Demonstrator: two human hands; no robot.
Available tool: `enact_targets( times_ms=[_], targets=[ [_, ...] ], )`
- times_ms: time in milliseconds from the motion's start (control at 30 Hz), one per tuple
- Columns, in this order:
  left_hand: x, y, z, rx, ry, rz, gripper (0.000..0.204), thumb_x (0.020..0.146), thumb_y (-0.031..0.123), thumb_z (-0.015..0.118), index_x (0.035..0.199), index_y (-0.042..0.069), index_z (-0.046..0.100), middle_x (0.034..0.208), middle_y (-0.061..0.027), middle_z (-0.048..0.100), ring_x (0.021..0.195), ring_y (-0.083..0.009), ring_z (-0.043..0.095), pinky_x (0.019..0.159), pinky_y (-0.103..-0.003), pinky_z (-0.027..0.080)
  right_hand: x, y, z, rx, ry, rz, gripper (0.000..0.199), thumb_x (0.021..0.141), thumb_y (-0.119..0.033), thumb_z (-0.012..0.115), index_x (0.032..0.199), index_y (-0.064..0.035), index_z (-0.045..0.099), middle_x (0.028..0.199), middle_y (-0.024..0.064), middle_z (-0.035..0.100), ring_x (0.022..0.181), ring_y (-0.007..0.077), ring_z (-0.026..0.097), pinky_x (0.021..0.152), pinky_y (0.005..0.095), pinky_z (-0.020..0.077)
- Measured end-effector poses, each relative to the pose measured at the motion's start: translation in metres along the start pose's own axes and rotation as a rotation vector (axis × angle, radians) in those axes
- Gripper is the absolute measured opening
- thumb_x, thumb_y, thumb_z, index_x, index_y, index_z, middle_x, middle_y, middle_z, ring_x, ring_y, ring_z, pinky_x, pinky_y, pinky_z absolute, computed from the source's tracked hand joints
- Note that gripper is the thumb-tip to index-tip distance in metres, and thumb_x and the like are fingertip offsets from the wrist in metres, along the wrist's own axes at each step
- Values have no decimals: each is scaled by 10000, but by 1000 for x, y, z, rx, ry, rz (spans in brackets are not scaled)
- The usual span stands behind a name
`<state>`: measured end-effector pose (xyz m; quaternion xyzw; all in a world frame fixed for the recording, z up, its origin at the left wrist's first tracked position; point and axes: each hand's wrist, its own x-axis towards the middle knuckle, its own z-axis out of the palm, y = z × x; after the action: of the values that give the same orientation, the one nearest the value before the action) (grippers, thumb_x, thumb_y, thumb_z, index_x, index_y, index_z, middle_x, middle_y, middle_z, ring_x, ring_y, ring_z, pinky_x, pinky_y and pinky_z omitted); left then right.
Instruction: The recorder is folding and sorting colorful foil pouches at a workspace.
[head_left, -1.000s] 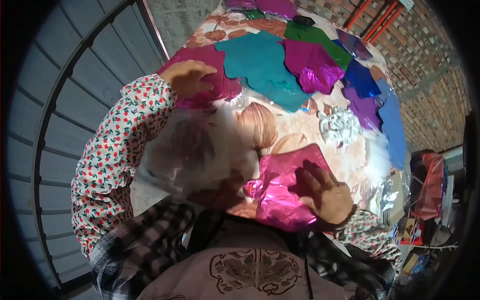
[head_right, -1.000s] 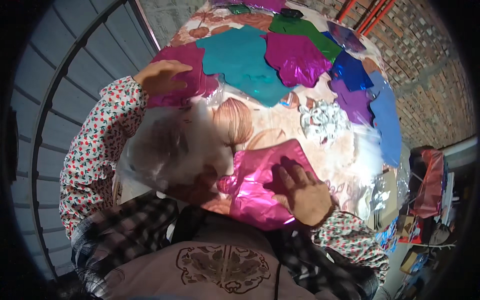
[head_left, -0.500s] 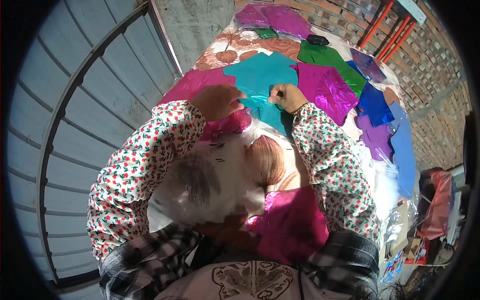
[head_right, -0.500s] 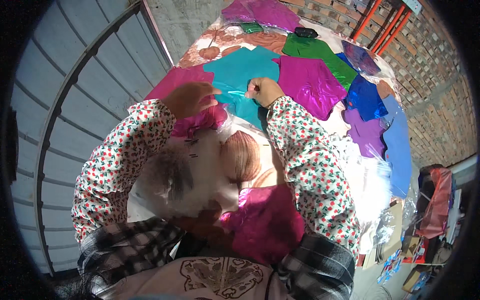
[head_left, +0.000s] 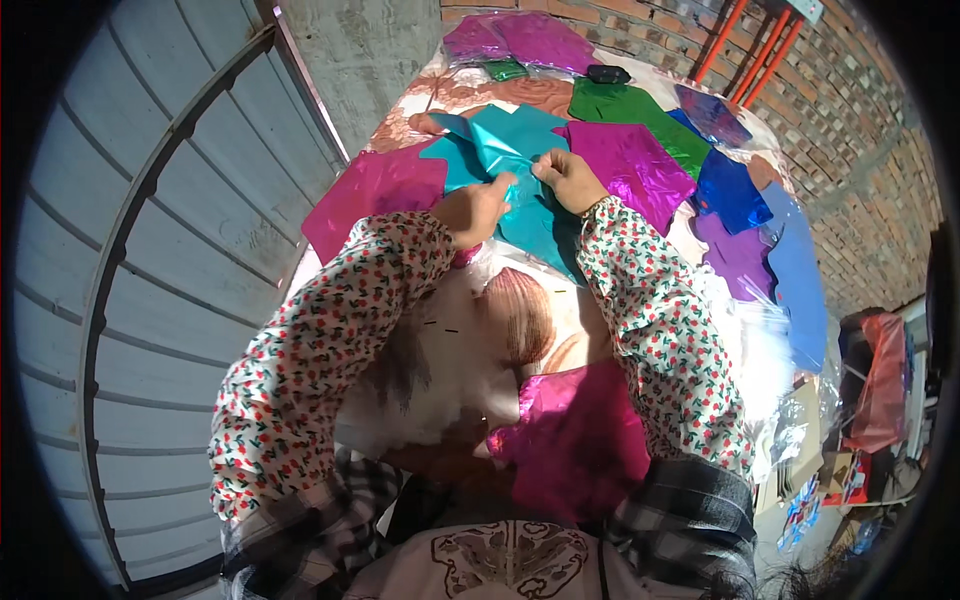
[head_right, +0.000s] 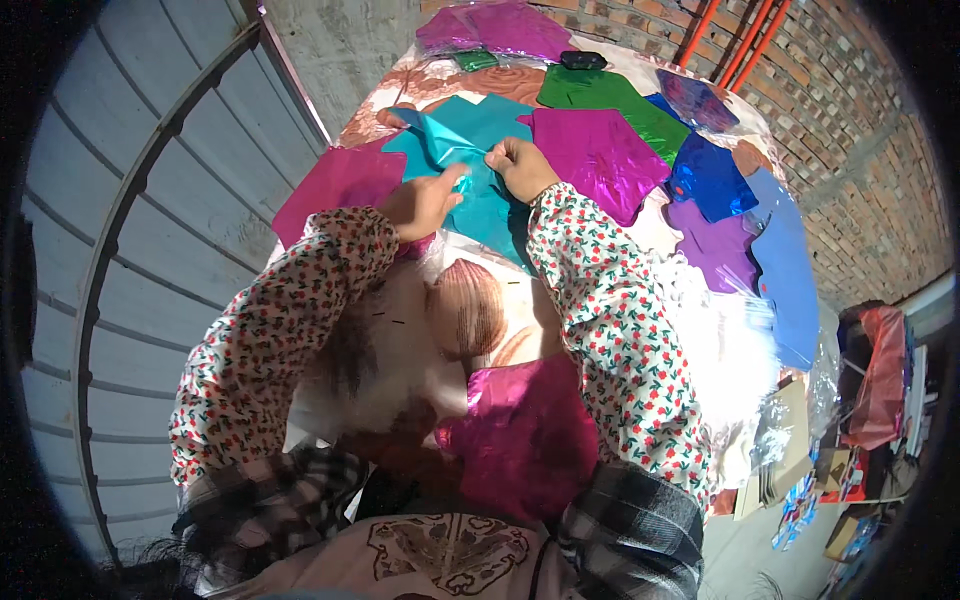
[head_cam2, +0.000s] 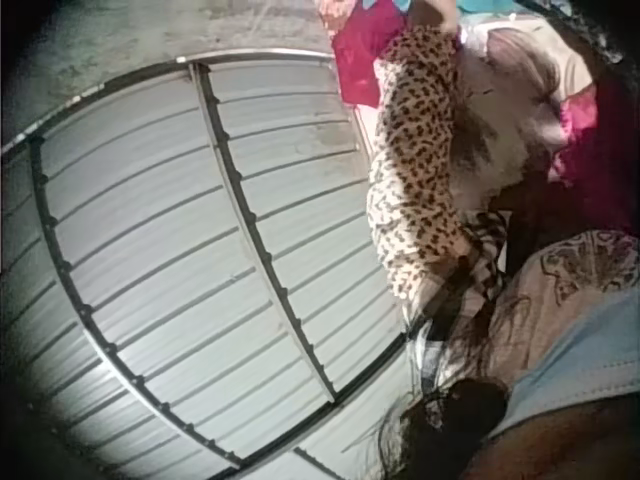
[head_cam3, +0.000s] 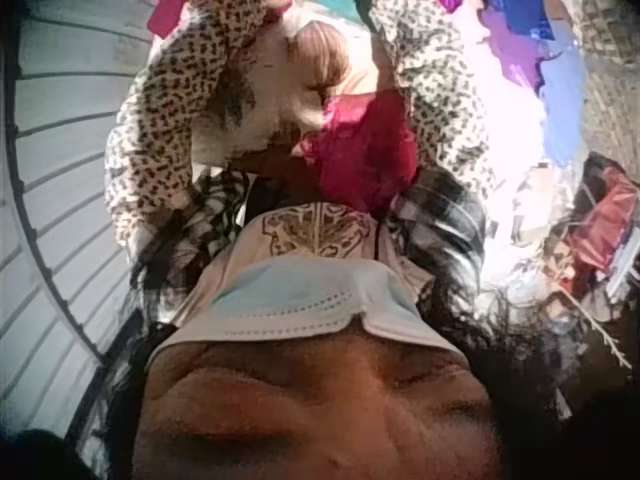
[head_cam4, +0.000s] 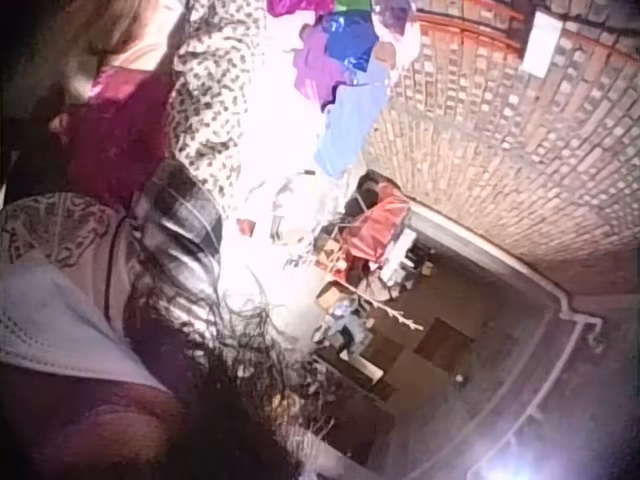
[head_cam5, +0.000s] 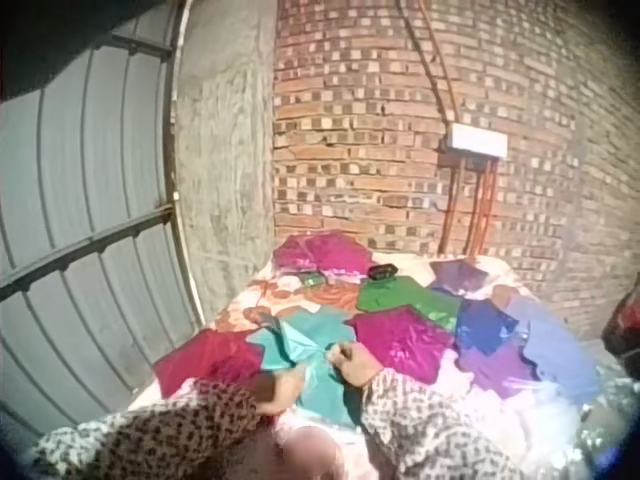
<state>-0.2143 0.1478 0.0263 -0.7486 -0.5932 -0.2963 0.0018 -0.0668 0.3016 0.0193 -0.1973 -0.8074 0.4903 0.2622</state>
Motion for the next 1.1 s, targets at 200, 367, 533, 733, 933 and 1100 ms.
enact_targets(
  times_ms=[200, 367, 533, 733, 933, 1100],
  targets=[
    [24, 4, -1, 83, -309, -195, 380, 825, 84, 555, 1202, 70, 513, 1042, -172, 621, 927, -374, 586, 754, -413, 487, -65, -168, -88, -410, 429, -124, 185, 893, -202, 564, 972, -35, 577, 921, 6, 588, 822, 100, 554, 758, 253, 448],
    [26, -32, 1, 237, -370, -160, 464, 807, 232, 611, 1242, 100, 521, 1156, -174, 576, 1035, -324, 563, 878, -404, 452, -206, -274, -60, -347, 42, -104, 158, 876, -145, 584, 804, -13, 534, 675, 18, 527, 625, 125, 502, 587, 291, 415],
    [33, 0, -30, 271, -360, 9, 447, 821, 252, 603, 1216, 56, 530, 1198, -156, 558, 1103, -332, 520, 948, -407, 411, -293, -171, 6, -353, -259, 253, 131, 872, -110, 578, 869, 7, 518, 636, 134, 548, 556, 207, 571, 520, 341, 441],
    [46, 18, -31, 282, -355, 131, 426, 838, 259, 586, 1190, 24, 536, 1204, -173, 547, 1117, -333, 510, 963, -398, 403, -309, -96, 49, 189, -31, 667, 165, 866, -140, 614, 900, -4, 528, 586, 66, 565, 494, 152, 562, 459, 300, 434],
    [-18, 83, -53, -117, -412, 98, 575, 710, 239, 729, 1199, 29, 511, 1172, -186, 550, 1111, -332, 516, 945, -376, 414, -343, -89, -13, -184, 246, 110, 206, 859, -132, 624, 1010, -2, 570, 697, 80, 593, 572, 150, 596, 520, 269, 477],
    [-95, 154, -51, -106, -549, 193, 735, 592, 281, 790, 1232, 90, 484, 1230, -147, 499, 1188, -330, 450, 982, -419, 372, -416, -79, -115, -1229, 512, 539, 230, 787, -133, 609, 1000, -49, 606, 963, 135, 595, 825, 340, 593, 645, 415, 474]
  ],
)
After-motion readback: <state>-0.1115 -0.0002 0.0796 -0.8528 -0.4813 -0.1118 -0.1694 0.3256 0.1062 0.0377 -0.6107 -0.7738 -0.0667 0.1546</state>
